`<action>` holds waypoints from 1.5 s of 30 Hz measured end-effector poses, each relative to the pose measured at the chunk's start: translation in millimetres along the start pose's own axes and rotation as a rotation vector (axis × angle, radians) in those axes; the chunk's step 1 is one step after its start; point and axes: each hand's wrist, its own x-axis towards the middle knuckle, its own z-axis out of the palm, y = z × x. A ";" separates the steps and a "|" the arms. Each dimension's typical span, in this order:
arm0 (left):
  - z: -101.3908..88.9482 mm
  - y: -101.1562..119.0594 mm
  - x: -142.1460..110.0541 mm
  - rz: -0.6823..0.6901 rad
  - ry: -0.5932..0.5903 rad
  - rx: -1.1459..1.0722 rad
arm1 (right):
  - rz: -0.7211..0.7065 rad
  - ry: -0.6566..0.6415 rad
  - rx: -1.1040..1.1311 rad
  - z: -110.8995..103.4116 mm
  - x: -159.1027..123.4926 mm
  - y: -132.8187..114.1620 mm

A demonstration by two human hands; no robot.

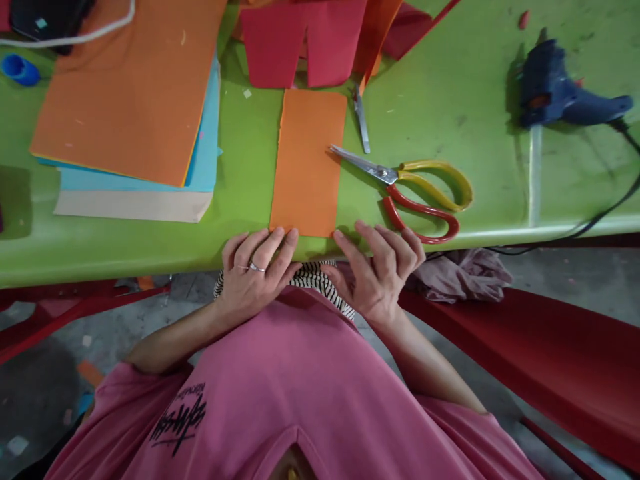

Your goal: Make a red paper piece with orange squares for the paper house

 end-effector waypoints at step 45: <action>-5.6 3.8 4.7 -0.036 -0.054 0.033 | 0.222 -0.386 0.231 10.6 67.2 4.5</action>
